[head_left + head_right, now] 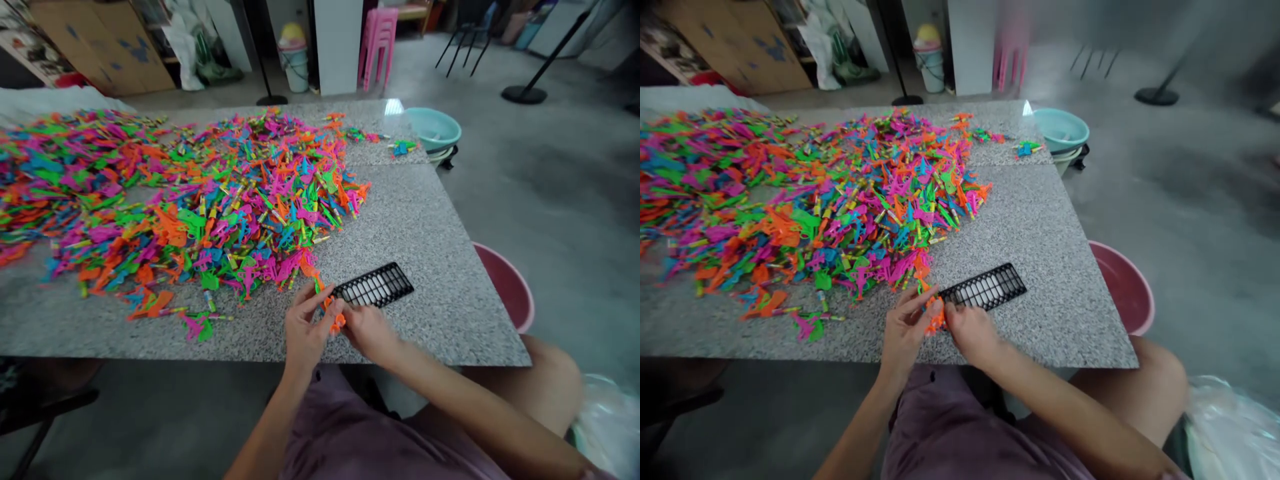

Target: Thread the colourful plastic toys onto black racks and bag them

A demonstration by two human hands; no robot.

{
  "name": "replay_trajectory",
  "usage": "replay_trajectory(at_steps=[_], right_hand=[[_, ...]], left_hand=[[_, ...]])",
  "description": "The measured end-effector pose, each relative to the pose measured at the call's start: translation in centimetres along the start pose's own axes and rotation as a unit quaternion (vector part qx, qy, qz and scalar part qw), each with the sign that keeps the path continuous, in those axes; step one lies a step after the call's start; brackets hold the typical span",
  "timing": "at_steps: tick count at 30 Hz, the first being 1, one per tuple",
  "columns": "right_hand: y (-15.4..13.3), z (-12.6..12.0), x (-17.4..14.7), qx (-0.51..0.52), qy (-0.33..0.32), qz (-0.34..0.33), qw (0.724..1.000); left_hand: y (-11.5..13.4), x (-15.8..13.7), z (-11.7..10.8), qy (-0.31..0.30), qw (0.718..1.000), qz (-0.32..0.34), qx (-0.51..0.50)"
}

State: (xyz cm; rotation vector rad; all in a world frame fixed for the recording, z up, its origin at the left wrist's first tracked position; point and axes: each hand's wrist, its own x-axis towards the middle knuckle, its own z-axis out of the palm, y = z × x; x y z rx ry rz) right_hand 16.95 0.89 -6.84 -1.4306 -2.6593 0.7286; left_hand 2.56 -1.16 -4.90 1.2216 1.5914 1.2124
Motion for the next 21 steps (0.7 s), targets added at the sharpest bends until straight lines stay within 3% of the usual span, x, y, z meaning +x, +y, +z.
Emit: replay_trajectory(at_steps=[2, 5, 6, 8, 10, 13, 16, 19, 21], right_hand=[[1.2, -0.7, 0.0, 0.052, -0.022, -0.046, 0.997], [4.1, -3.7, 2.6, 0.140, -0.086, -0.108, 0.981], [5.1, -5.1, 4.2, 0.140, -0.067, -0.096, 0.983], [6.4, -7.4, 8.3, 0.079, 0.077, -0.001, 0.994], [6.7, -8.6, 12.5, 0.029, 0.171, 0.071, 0.982], [6.5, -8.2, 16.2, 0.002, 0.184, 0.105, 0.977], [7.2, -6.3, 15.1, -0.018, 0.178, 0.135, 0.975], [9.2, -4.6, 10.6, -0.004, 0.137, 0.146, 0.980], [10.4, -4.3, 7.7, 0.018, 0.097, 0.116, 0.988]], left_hand=[[0.1, -0.1, -0.1, 0.000, 1.000, -0.004, -0.005], [0.3, -0.2, -0.6, -0.023, 1.000, -0.019, -0.007], [0.4, -0.2, -0.8, -0.032, 0.999, -0.028, -0.007], [0.4, -0.2, -1.1, -0.042, 0.998, -0.045, 0.001], [0.2, -0.1, -1.3, -0.040, 0.997, -0.056, 0.016], [-0.3, -0.2, -1.4, -0.035, 0.997, -0.058, 0.032], [-0.5, -0.1, -1.5, -0.041, 0.997, -0.054, 0.041], [-0.3, 0.0, -1.7, -0.058, 0.995, -0.063, 0.051], [-0.1, 0.1, -1.9, -0.064, 0.994, -0.068, 0.055]])
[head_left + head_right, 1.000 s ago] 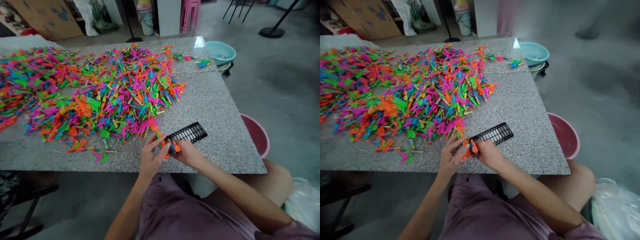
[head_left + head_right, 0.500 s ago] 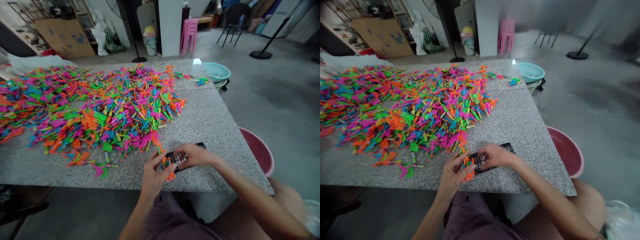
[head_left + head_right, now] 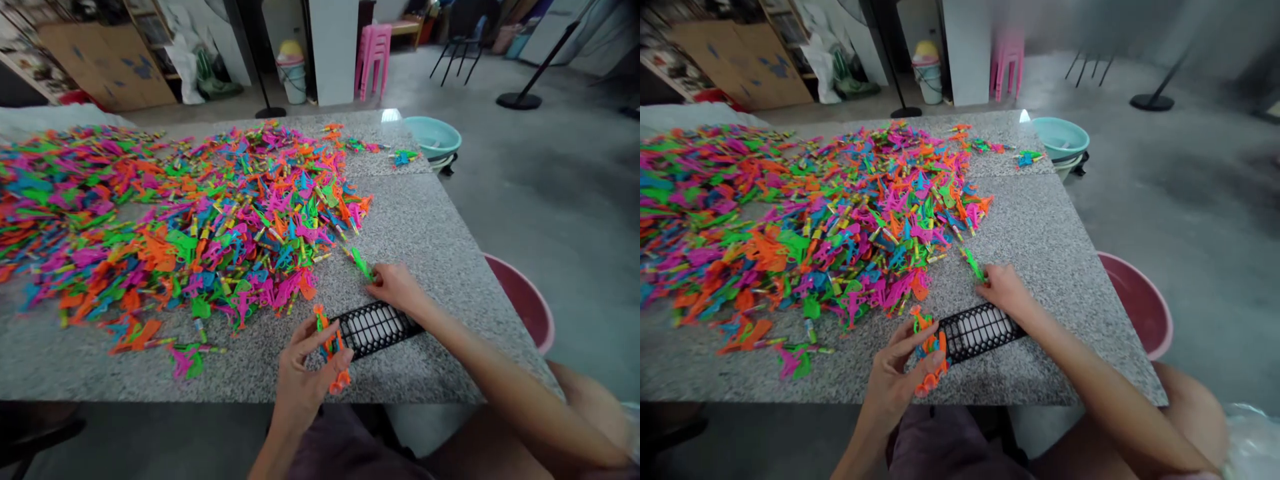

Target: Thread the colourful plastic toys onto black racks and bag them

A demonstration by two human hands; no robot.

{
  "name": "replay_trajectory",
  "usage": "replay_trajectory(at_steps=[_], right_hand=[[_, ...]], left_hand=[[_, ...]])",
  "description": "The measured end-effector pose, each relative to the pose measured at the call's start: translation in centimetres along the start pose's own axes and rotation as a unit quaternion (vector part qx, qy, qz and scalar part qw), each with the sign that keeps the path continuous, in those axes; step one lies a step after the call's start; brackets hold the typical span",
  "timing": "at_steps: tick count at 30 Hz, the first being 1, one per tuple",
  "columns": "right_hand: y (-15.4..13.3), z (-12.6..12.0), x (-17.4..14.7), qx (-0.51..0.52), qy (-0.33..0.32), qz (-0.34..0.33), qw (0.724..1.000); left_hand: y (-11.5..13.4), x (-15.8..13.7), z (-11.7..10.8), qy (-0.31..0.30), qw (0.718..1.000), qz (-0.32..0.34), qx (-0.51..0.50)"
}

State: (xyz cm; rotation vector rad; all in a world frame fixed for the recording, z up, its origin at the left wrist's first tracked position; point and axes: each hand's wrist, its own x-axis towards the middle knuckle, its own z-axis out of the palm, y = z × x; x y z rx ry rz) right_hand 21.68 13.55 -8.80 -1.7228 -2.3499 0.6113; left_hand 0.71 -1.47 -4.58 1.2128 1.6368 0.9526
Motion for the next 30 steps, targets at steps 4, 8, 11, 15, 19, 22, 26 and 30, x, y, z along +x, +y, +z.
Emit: replay_trajectory(at_steps=[4, 8, 11, 15, 19, 22, 26, 30], right_hand=[[1.5, -1.6, -1.4, 0.032, -0.010, -0.059, 0.998], [0.4, -2.3, 1.7, -0.053, 0.063, -0.124, 0.989], [-0.1, -2.0, 4.7, -0.088, 0.020, -0.279, 0.956], [1.6, -1.6, 5.6, -0.037, -0.040, -0.312, 0.949], [2.7, -1.2, 1.7, 0.173, -0.003, -0.154, 0.973], [0.9, 0.1, -1.9, 0.356, -0.094, -0.126, 0.921], [-2.2, 2.0, -3.7, 0.394, -0.097, -0.112, 0.907], [-2.9, 2.5, -3.2, 0.370, -0.026, -0.072, 0.926]], left_hand=[[-0.1, -0.1, -0.2, 0.014, 1.000, -0.012, 0.003], [-0.2, -0.2, 0.1, 0.024, 1.000, -0.020, 0.002], [-0.1, -0.1, 0.3, 0.028, 1.000, -0.012, -0.001], [0.4, -0.2, 0.4, 0.031, 0.999, -0.002, -0.016], [0.7, -0.3, 0.3, 0.021, 1.000, 0.002, -0.013], [0.5, -0.3, 0.2, 0.010, 1.000, -0.017, -0.010], [0.5, -0.4, 0.2, 0.017, 0.999, -0.029, 0.000], [0.8, -0.5, 0.2, 0.020, 1.000, -0.016, -0.008]])
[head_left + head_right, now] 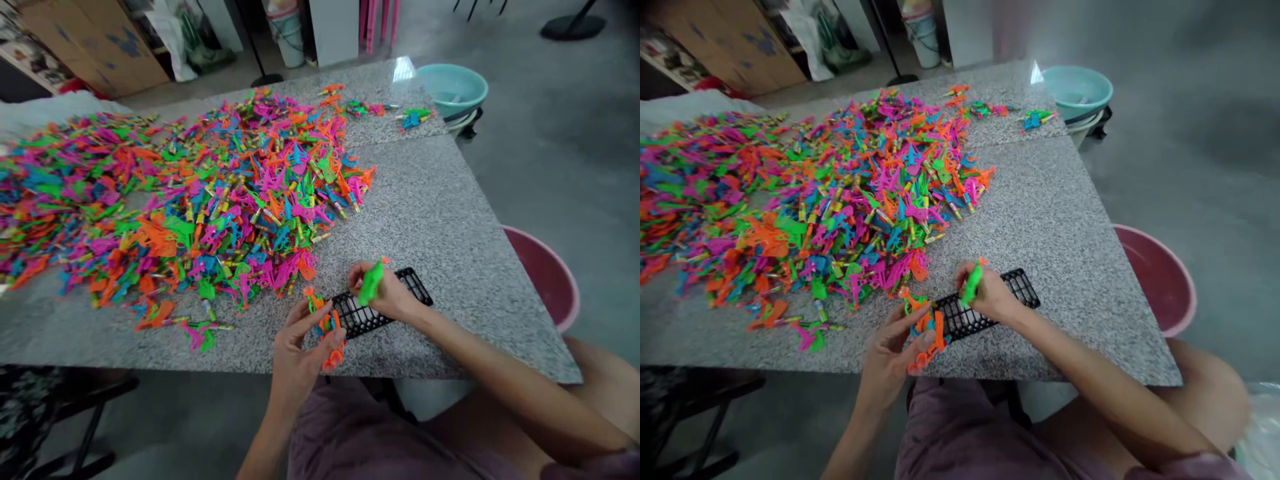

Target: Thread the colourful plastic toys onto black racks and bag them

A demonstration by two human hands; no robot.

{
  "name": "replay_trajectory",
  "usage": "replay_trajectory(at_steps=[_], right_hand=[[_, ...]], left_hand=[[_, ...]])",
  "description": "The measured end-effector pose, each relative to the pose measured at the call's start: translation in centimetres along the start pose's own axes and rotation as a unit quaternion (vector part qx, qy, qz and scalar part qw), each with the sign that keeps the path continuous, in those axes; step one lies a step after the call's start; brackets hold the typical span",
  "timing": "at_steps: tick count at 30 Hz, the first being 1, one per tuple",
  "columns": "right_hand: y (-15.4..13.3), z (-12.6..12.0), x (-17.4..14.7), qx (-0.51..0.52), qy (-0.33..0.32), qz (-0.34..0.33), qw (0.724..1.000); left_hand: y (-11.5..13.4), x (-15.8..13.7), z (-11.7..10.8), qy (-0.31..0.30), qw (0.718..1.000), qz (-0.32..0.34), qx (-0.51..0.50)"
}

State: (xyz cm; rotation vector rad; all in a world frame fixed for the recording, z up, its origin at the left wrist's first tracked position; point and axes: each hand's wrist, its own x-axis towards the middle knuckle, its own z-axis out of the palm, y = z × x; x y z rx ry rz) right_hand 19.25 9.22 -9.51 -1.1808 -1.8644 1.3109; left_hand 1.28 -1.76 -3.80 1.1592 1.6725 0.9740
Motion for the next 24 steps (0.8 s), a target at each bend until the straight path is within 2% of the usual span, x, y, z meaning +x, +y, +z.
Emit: replay_trajectory(at_steps=[4, 9, 14, 24], right_hand=[[0.2, 0.0, 0.2, 0.008, 0.011, -0.023, 1.000], [0.1, 1.9, 0.7, 0.028, -0.057, -0.054, 0.997], [-0.3, 2.3, 1.5, -0.041, -0.089, -0.098, 0.990], [-0.6, 1.8, 0.9, -0.138, -0.114, -0.092, 0.979]], left_hand=[[-0.1, -0.1, 0.1, -0.002, 1.000, -0.002, -0.005], [-0.4, 0.1, 0.1, -0.003, 1.000, -0.002, -0.007], [-0.3, 0.1, 0.2, -0.010, 1.000, 0.016, -0.013], [-0.2, 0.0, 0.4, -0.004, 0.999, 0.024, -0.028]])
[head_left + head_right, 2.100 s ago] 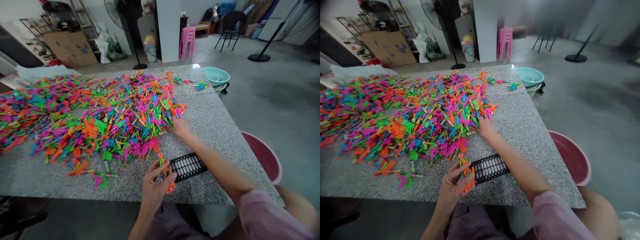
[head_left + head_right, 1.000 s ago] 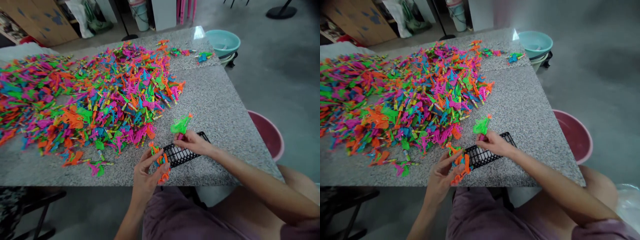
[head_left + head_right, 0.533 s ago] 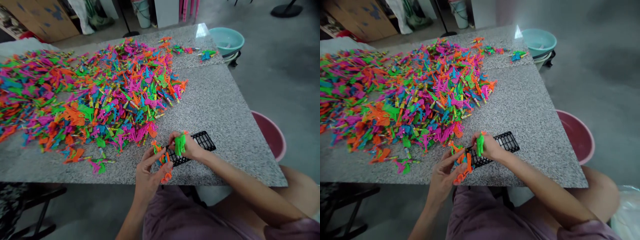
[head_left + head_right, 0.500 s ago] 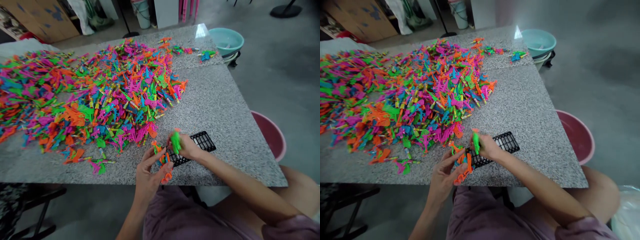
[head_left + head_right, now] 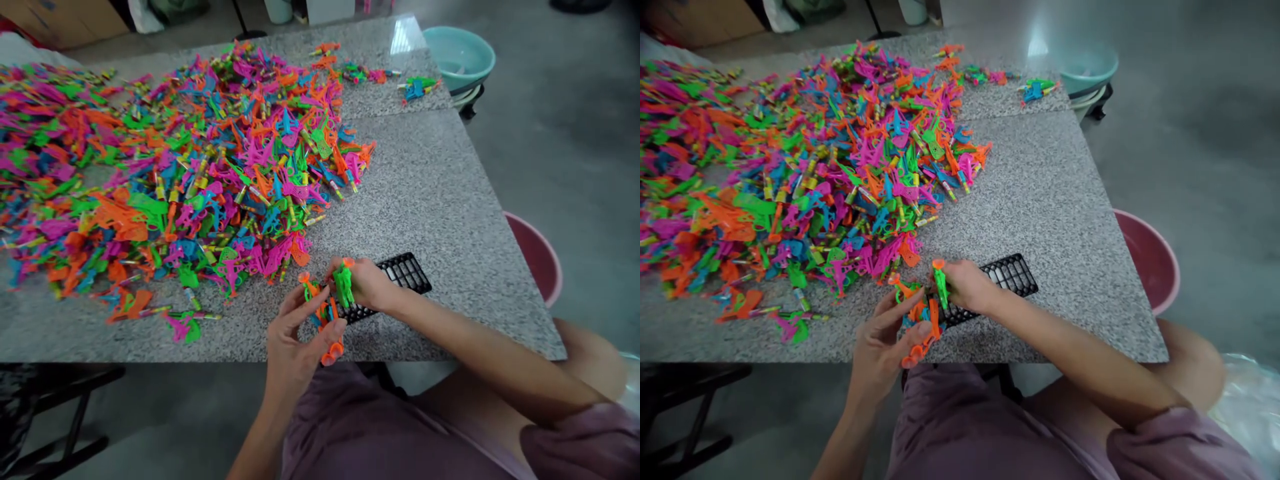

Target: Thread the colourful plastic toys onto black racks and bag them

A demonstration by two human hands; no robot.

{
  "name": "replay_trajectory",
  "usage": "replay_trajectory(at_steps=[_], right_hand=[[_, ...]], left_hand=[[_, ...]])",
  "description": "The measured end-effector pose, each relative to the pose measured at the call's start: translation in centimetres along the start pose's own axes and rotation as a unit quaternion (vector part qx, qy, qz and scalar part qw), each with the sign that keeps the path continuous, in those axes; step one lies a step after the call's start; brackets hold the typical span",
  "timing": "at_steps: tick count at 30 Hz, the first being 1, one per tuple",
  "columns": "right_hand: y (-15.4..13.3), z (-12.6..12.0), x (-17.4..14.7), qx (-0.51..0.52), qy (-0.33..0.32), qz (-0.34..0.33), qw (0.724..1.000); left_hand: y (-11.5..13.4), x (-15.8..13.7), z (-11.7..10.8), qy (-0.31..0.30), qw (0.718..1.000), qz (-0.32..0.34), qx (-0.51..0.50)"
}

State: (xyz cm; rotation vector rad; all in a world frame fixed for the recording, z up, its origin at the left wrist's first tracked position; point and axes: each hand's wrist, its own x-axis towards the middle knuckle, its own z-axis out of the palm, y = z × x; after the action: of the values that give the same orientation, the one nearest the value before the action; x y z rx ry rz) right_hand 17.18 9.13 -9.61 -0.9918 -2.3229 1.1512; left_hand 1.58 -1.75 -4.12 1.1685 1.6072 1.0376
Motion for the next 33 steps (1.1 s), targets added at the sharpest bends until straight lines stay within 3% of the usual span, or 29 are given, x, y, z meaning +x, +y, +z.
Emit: replay_trajectory(at_steps=[9, 13, 17, 22, 26, 28, 30, 32, 33], right_hand=[[-0.1, -0.4, 0.3, 0.051, 0.002, -0.007, 0.999], [-0.6, -0.9, 0.4, -0.025, -0.034, 0.002, 0.999], [-1.9, -0.6, 0.7, -0.126, -0.070, 0.001, 0.990], [-1.8, 0.5, 0.2, -0.110, -0.048, 0.001, 0.993], [-0.2, -2.5, 2.2, -0.030, -0.004, -0.030, 0.999], [0.8, -5.6, 4.9, -0.065, 0.110, 0.034, 0.991], [2.0, -8.6, 8.2, -0.150, 0.218, 0.147, 0.953], [3.2, -10.6, 11.0, -0.193, 0.229, 0.230, 0.926], [3.8, -11.2, 12.0, -0.190, 0.209, 0.252, 0.926]], left_hand=[[-0.2, -0.1, 0.3, 0.011, 1.000, 0.005, -0.028], [-0.5, -0.2, 0.6, 0.010, 0.999, 0.011, -0.038], [-0.7, 0.0, 1.1, 0.036, 0.992, 0.092, -0.084], [-0.5, 0.9, 0.6, -0.014, 0.994, 0.106, -0.019], [-0.1, 1.3, -0.2, -0.054, 0.991, 0.113, 0.039], [-0.2, 1.2, -0.2, -0.053, 0.990, 0.122, 0.039], [-0.5, 1.1, -0.1, -0.030, 0.990, 0.132, 0.036], [-0.9, 1.0, 0.0, -0.006, 0.988, 0.146, 0.037], [-1.0, 1.0, 0.0, 0.002, 0.987, 0.152, 0.043]])
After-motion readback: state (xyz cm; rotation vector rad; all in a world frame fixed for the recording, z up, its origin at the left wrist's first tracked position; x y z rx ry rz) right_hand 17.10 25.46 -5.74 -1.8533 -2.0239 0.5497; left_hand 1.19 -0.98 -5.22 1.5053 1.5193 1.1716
